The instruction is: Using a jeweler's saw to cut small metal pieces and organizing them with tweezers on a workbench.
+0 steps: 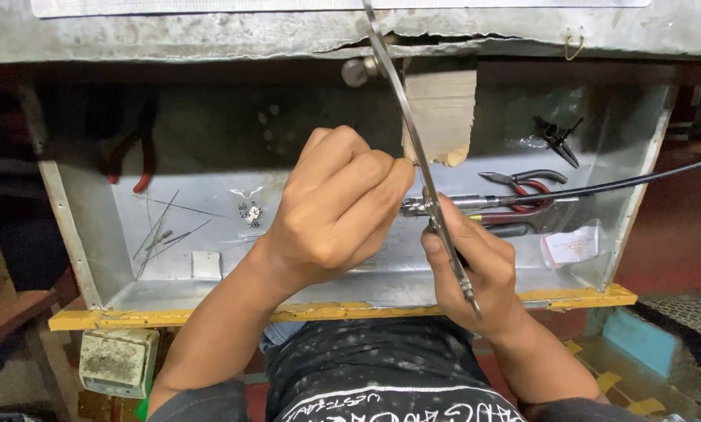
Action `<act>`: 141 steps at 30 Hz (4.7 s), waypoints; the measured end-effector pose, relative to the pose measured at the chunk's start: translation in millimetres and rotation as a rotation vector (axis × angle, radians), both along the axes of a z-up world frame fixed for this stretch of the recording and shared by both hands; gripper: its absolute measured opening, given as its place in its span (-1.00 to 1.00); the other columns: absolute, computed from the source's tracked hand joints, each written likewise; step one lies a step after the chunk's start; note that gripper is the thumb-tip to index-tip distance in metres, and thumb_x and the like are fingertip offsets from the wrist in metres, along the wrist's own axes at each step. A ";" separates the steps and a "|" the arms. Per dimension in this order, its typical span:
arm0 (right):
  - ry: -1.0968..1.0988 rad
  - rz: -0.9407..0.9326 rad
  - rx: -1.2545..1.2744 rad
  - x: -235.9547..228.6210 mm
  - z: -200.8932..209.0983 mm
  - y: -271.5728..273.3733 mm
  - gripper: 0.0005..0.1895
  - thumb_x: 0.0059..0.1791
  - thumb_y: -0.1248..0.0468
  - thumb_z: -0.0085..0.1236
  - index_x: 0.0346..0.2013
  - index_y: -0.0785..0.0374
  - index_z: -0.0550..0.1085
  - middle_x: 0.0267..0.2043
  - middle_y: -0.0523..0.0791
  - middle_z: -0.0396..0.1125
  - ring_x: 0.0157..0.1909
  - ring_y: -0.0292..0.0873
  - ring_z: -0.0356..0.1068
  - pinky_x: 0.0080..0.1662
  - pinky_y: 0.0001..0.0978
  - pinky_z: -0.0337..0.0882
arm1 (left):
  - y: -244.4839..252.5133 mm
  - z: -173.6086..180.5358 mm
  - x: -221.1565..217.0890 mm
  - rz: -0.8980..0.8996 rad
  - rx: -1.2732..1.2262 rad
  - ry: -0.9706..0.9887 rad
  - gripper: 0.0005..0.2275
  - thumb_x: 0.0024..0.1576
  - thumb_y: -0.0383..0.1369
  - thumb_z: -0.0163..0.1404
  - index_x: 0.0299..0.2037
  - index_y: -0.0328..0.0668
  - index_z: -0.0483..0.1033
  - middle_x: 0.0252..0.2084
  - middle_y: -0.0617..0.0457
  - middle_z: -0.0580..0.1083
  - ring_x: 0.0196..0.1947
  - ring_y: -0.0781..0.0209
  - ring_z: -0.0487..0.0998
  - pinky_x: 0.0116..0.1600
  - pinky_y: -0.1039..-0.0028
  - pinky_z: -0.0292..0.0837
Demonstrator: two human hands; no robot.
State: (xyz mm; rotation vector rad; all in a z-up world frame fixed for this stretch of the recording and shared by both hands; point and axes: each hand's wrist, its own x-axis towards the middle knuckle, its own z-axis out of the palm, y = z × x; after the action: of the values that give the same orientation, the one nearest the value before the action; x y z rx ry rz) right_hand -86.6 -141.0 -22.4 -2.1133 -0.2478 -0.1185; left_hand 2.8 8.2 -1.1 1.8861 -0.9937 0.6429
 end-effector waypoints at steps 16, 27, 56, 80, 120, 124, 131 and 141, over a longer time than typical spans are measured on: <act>-0.042 -0.024 -0.038 -16.0 -6.4 -6.5 -0.68 -0.09 0.39 -0.24 -0.09 0.55 0.21 -0.56 -0.09 0.09 -0.57 -0.26 0.02 -0.45 -0.48 0.12 | -0.7 2.1 0.3 0.015 -0.016 -0.060 -0.88 0.02 -0.65 -0.26 -0.54 -0.50 0.29 -0.62 -0.01 0.13 -0.64 0.18 0.03 -0.52 0.47 -0.16; -0.074 0.015 -0.088 -16.8 -7.7 -8.3 -0.68 -0.11 0.46 -0.21 -0.07 0.54 0.18 -0.05 0.15 0.18 -0.01 0.01 0.27 0.03 -0.34 0.31 | -1.5 2.4 0.6 0.027 -0.001 -0.049 -0.87 0.02 -0.63 -0.28 -0.54 -0.50 0.28 -0.63 -0.01 0.11 -0.65 0.18 0.02 -0.52 0.47 -0.17; -0.166 -0.022 -0.087 5.0 -16.3 -3.9 -0.70 -0.10 0.40 -0.18 -0.10 0.52 0.22 -0.12 0.15 0.24 -0.16 -0.03 0.35 -0.11 -0.40 0.37 | -6.2 5.5 -4.9 0.023 -0.076 0.113 -0.87 0.03 -0.59 -0.29 -0.53 -0.45 0.29 -0.63 -0.04 0.19 -0.64 0.13 0.11 -0.50 0.45 -0.07; -0.046 -0.021 -0.018 -20.0 -10.3 -8.8 -0.66 -0.10 0.41 -0.22 -0.05 0.50 0.18 -0.35 -0.02 0.28 -0.51 -0.27 0.18 -0.37 -0.52 0.24 | -6.2 1.9 -2.9 0.047 0.001 -0.020 -0.89 0.02 -0.62 -0.25 -0.50 -0.51 0.31 -0.61 -0.05 0.20 -0.65 0.13 0.11 -0.53 0.45 -0.07; -0.018 -0.031 0.048 -0.1 -6.0 0.3 -0.66 -0.07 0.32 -0.22 -0.04 0.42 0.18 -0.41 -0.04 0.29 -0.61 -0.29 0.12 -0.49 -0.48 0.17 | 1.6 13.6 -11.9 -0.041 -0.299 0.860 -0.86 -0.02 -0.52 -0.20 -0.62 -0.28 0.31 -0.68 0.13 0.22 -0.67 0.39 0.14 -0.54 0.61 0.04; 0.023 -0.054 0.024 1.3 0.0 5.0 -0.65 -0.07 0.31 -0.25 -0.04 0.46 0.19 -0.67 -0.14 0.08 -0.65 -0.32 0.04 -0.50 -0.54 0.14 | 3.6 10.9 -10.0 -0.068 -0.284 0.903 -0.79 -0.01 -0.47 -0.19 -0.71 -0.24 0.25 -0.74 0.17 0.14 -0.71 0.44 0.04 -0.59 0.61 -0.08; 0.040 -0.056 -0.008 0.0 -0.6 4.5 -0.64 -0.07 0.31 -0.24 -0.03 0.45 0.18 -0.66 -0.13 0.11 -0.65 -0.33 0.07 -0.50 -0.55 0.16 | 3.9 9.3 -9.1 -0.059 -0.285 0.788 -0.83 -0.04 -0.52 -0.18 -0.69 -0.27 0.24 -0.72 0.13 0.14 -0.69 0.38 0.06 -0.57 0.59 -0.04; 0.008 -0.045 -0.048 0.4 -0.1 3.9 -0.65 -0.06 0.31 -0.25 -0.02 0.43 0.18 -0.64 -0.12 0.14 -0.64 -0.32 0.10 -0.48 -0.54 0.19 | 4.5 0.9 -9.2 0.068 -0.193 0.236 -0.94 -0.03 -0.62 -0.13 -0.52 -0.39 0.34 -0.57 -0.05 0.29 -0.61 0.13 0.24 -0.48 0.47 0.12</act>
State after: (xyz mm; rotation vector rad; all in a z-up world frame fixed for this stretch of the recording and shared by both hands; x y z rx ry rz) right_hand -86.2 -137.0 -22.5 -2.1670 -0.2001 -0.1315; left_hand -6.4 12.7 -0.2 1.7826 -0.6949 0.5209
